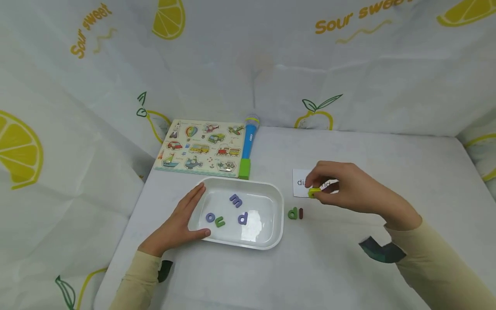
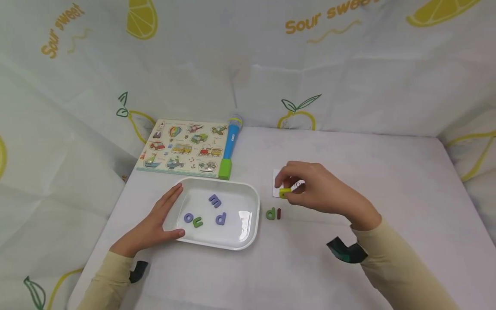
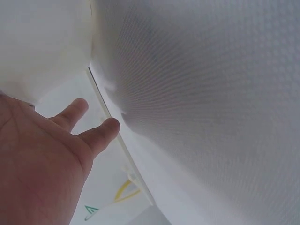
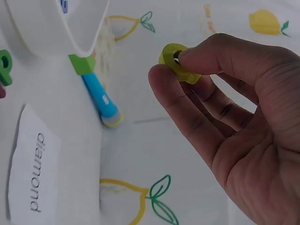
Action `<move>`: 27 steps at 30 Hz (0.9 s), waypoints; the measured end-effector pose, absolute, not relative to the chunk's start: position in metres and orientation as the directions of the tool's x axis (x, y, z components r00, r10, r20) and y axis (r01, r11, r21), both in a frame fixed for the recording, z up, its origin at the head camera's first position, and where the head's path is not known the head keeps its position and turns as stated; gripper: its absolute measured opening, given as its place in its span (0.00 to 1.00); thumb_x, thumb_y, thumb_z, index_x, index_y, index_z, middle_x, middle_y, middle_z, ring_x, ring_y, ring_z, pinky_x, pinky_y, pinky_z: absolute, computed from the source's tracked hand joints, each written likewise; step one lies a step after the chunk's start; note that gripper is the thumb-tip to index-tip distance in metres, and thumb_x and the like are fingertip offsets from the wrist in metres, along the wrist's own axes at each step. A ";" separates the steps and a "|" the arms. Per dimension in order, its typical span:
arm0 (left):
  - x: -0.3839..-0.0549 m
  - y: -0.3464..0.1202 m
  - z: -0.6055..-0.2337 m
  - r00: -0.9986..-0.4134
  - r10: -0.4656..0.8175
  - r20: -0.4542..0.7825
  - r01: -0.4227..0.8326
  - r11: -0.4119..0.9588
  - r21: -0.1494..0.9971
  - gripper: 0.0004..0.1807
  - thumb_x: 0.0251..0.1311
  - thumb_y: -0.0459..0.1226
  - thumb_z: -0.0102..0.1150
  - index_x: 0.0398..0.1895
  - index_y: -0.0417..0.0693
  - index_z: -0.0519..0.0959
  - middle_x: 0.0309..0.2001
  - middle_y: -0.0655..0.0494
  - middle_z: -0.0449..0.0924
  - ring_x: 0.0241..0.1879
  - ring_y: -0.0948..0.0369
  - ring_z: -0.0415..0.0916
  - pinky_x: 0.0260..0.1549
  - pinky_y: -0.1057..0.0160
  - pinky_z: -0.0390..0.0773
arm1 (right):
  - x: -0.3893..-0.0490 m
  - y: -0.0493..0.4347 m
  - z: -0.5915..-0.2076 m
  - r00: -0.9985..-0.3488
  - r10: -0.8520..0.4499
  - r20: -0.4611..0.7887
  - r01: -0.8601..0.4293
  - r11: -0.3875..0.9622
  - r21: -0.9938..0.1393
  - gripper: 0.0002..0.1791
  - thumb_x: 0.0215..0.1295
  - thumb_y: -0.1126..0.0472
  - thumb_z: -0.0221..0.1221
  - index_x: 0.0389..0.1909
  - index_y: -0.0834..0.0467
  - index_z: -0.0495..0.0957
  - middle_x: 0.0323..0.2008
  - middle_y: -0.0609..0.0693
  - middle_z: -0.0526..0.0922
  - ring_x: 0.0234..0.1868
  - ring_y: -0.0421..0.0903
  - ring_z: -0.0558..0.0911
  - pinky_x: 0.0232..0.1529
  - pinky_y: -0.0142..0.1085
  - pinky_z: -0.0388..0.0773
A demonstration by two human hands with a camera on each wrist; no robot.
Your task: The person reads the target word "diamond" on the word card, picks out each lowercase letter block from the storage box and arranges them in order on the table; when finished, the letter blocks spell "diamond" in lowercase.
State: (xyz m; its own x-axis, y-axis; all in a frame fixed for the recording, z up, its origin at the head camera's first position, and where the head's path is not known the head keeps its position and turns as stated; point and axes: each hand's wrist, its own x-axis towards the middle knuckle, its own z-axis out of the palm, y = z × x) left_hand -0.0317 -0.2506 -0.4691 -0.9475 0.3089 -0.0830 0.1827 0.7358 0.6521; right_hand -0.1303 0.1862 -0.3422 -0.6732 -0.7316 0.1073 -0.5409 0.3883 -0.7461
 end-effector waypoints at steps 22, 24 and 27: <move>-0.031 -0.251 -0.469 -0.951 0.287 -0.115 0.146 0.744 0.652 0.64 0.51 0.55 0.76 0.84 0.61 0.42 0.82 0.62 0.34 0.78 0.46 0.39 0.68 0.34 0.56 | -0.103 0.208 -0.454 -0.913 -0.395 -0.105 -0.201 0.658 -0.725 0.10 0.59 0.67 0.71 0.38 0.56 0.81 0.34 0.45 0.81 0.35 0.44 0.80 0.37 0.32 0.80; -0.031 -0.251 -0.469 -0.949 0.294 -0.112 0.154 0.744 0.651 0.64 0.51 0.55 0.76 0.84 0.62 0.42 0.82 0.63 0.33 0.79 0.47 0.39 0.69 0.35 0.56 | -0.102 0.206 -0.462 -0.923 -0.369 -0.113 -0.184 0.677 -0.712 0.09 0.59 0.66 0.70 0.38 0.56 0.80 0.33 0.45 0.80 0.35 0.44 0.80 0.36 0.33 0.80; -0.031 -0.251 -0.469 -0.946 0.307 -0.106 0.167 0.741 0.650 0.64 0.51 0.55 0.77 0.84 0.61 0.42 0.82 0.64 0.33 0.79 0.48 0.38 0.69 0.36 0.56 | -0.099 0.205 -0.467 -0.932 -0.351 -0.092 -0.191 0.690 -0.698 0.09 0.60 0.67 0.69 0.38 0.56 0.80 0.31 0.45 0.79 0.33 0.44 0.79 0.34 0.33 0.78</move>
State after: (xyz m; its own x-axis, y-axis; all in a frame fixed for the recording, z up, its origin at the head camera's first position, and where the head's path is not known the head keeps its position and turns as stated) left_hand -0.0313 -0.2510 -0.4687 -0.9457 0.3070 -0.1064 0.1675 0.7413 0.6500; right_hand -0.0992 0.2048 -0.4675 -0.9318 -0.3512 -0.0919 -0.1911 0.6898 -0.6983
